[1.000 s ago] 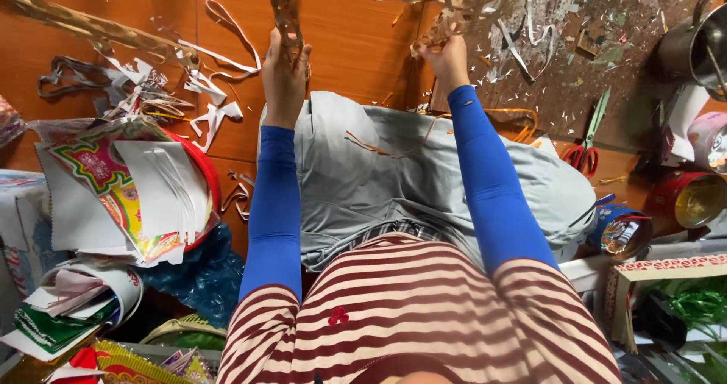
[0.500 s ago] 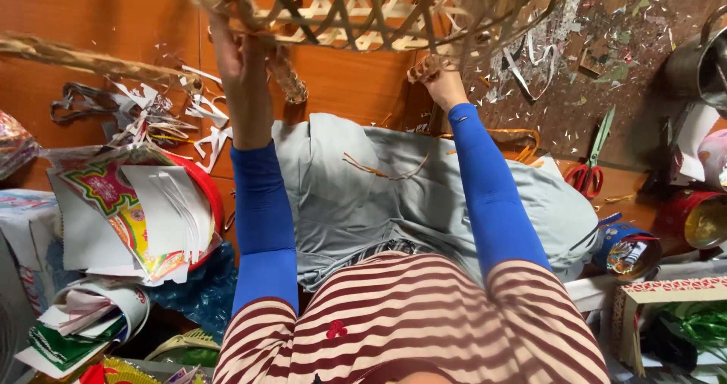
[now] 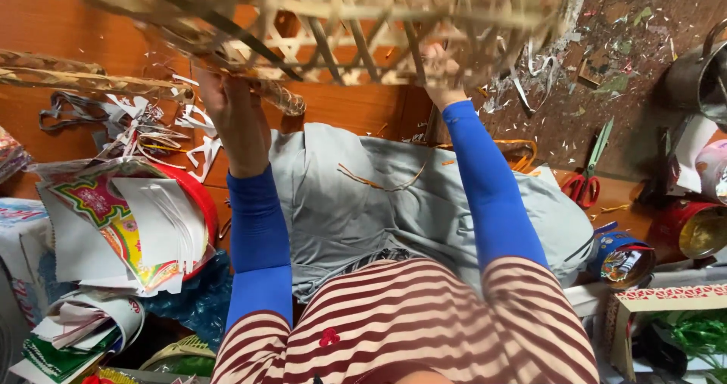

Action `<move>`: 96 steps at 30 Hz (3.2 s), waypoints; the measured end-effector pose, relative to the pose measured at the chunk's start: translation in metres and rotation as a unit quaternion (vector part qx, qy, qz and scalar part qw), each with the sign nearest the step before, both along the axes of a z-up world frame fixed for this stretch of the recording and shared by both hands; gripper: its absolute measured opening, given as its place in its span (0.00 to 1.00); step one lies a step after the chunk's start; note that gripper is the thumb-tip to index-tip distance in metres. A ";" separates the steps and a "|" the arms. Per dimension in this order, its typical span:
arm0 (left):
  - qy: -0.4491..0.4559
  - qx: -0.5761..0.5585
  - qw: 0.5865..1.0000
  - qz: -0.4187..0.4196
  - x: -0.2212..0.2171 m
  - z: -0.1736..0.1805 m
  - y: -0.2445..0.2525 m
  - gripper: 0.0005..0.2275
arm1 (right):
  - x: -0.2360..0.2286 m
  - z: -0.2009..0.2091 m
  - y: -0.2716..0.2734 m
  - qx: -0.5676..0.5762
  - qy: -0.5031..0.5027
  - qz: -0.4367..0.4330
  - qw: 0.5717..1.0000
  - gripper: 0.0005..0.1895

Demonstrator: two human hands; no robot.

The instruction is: The recorder is weaving and tying thin bamboo strips to construct a large decorative frame.

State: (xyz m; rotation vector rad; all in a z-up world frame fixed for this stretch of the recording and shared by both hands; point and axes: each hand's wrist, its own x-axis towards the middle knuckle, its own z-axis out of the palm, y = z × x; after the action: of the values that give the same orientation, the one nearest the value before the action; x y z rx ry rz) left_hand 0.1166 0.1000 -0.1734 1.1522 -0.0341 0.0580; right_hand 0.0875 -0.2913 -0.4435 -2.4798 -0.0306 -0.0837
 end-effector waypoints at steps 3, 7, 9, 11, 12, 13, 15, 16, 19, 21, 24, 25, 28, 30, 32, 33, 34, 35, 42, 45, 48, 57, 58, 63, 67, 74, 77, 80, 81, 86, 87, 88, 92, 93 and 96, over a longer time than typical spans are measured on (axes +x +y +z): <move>-0.013 -0.015 1.000 -0.001 0.004 0.004 -0.009 0.22 | -0.010 -0.040 -0.006 -0.070 0.009 -0.033 0.997 0.14; -0.014 -0.006 1.000 -0.025 0.001 0.009 -0.019 0.22 | -0.014 -0.006 -0.001 -0.021 0.059 -0.092 0.994 0.09; -0.018 0.004 0.999 -0.035 -0.002 0.011 -0.018 0.23 | -0.016 0.026 0.001 0.024 0.041 -0.086 0.995 0.11; -0.020 0.015 0.999 -0.046 -0.004 0.008 -0.014 0.24 | -0.020 0.053 0.003 0.069 0.025 -0.081 0.994 0.14; -0.041 0.056 0.996 -0.054 -0.006 0.004 -0.010 0.25 | -0.024 0.063 0.003 0.112 0.049 -0.105 0.987 0.18; -0.062 0.097 0.991 -0.063 -0.007 0.000 -0.007 0.26 | -0.027 0.074 0.003 0.154 0.073 -0.128 0.977 0.21; -0.067 0.122 0.988 -0.073 -0.012 0.000 -0.004 0.26 | -0.036 0.070 0.000 0.181 0.080 -0.143 0.970 0.24; -0.071 0.147 0.983 -0.082 -0.015 0.000 -0.002 0.27 | -0.039 0.069 -0.002 0.207 0.089 -0.158 0.961 0.27; -0.084 0.226 0.967 -0.084 -0.021 -0.024 0.004 0.28 | -0.039 0.121 0.012 0.325 0.062 -0.134 0.934 0.33; -0.108 0.289 0.949 -0.070 -0.021 -0.022 0.000 0.26 | -0.031 0.130 0.018 0.496 0.063 -0.143 0.854 0.31; -0.097 0.356 0.928 -0.046 -0.022 -0.033 -0.012 0.21 | -0.019 0.100 0.017 0.726 0.053 -0.140 0.672 0.24; -0.064 0.360 0.930 -0.038 -0.022 -0.039 -0.016 0.19 | -0.014 0.083 0.015 0.793 0.043 -0.132 0.594 0.20; -0.002 0.258 0.965 -0.054 -0.021 -0.064 -0.018 0.13 | -0.013 0.112 0.027 0.605 -0.018 -0.082 0.792 0.15; -0.039 0.267 0.962 -0.046 -0.025 -0.049 -0.013 0.13 | -0.018 0.153 0.033 0.515 -0.022 -0.090 0.852 0.13; -0.073 0.275 0.958 -0.041 -0.031 -0.050 -0.010 0.12 | -0.025 0.169 0.035 0.418 -0.024 -0.100 0.902 0.11; -0.085 0.272 0.958 -0.033 -0.035 -0.057 -0.009 0.13 | -0.028 0.165 0.035 0.500 -0.024 -0.102 0.860 0.13; -0.100 0.270 0.957 -0.024 -0.036 -0.065 -0.009 0.14 | -0.027 0.162 0.035 0.577 -0.028 -0.101 0.810 0.16; -0.100 0.269 0.958 -0.025 -0.031 -0.065 -0.013 0.14 | -0.022 0.128 0.030 0.577 -0.028 -0.102 0.810 0.16; -0.149 0.410 0.900 0.012 -0.029 -0.080 -0.014 0.20 | -0.033 0.076 0.024 0.397 -0.056 -0.157 0.903 0.08; -0.121 0.384 0.915 -0.013 -0.022 -0.093 -0.016 0.19 | -0.028 0.069 0.013 0.221 -0.075 -0.135 0.963 0.08; -0.124 0.384 0.915 -0.022 -0.009 -0.089 -0.018 0.19 | -0.020 0.087 0.014 0.178 -0.061 -0.123 0.974 0.08; -0.116 0.397 0.910 -0.006 -0.018 -0.070 -0.021 0.21 | -0.037 0.147 0.031 0.493 -0.042 -0.122 0.861 0.23; -0.117 0.387 0.915 -0.002 -0.017 -0.069 -0.022 0.21 | -0.036 0.156 0.035 0.500 -0.074 -0.113 0.856 0.26; -0.133 0.316 0.940 0.005 -0.009 -0.104 -0.032 0.14 | -0.019 0.072 0.016 0.599 -0.113 -0.071 0.790 0.18; -0.140 0.378 0.914 0.042 -0.010 -0.094 -0.046 0.09 | -0.014 0.069 0.022 0.636 -0.131 -0.106 0.753 0.17; 0.021 0.280 0.959 -0.030 -0.016 -0.092 -0.054 0.11 | -0.016 0.079 0.028 0.580 -0.122 -0.125 0.796 0.17; -0.028 0.318 0.947 -0.015 -0.015 -0.088 -0.051 0.11 | -0.013 0.067 0.023 0.547 -0.116 -0.126 0.819 0.17; -0.120 0.349 0.929 0.022 -0.014 -0.082 -0.044 0.12 | -0.008 0.036 0.011 0.604 -0.134 -0.121 0.776 0.17; -0.183 0.352 0.917 0.034 -0.012 -0.085 -0.041 0.12 | -0.006 0.027 0.008 0.637 -0.151 -0.108 0.748 0.16; -0.171 0.342 0.924 -0.008 -0.015 -0.092 -0.030 0.13 | -0.011 0.051 0.015 0.681 -0.157 -0.107 0.708 0.16; -0.129 0.341 0.931 -0.029 -0.015 -0.079 -0.028 0.15 | -0.010 0.070 0.023 0.545 -0.110 -0.157 0.816 0.16; -0.088 0.335 0.937 -0.052 -0.015 -0.066 -0.030 0.17 | -0.011 0.090 0.025 0.389 -0.060 -0.205 0.896 0.16; -0.118 0.302 0.943 -0.076 -0.016 -0.090 -0.020 0.22 | 0.015 0.063 0.012 0.457 -0.058 -0.236 0.855 0.21; -0.067 0.238 0.967 -0.068 -0.020 -0.097 -0.019 0.18 | 0.012 0.095 0.023 0.421 -0.094 -0.167 0.887 0.34; -0.067 0.268 0.960 -0.048 -0.028 -0.101 -0.034 0.13 | 0.016 0.113 0.052 0.309 -0.133 -0.054 0.940 0.40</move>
State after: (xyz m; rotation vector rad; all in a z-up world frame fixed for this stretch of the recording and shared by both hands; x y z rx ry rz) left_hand 0.0884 0.0663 -0.2740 1.6853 -0.2381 0.0405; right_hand 0.1032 -0.2395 -0.3303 -1.8242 0.0167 -0.4105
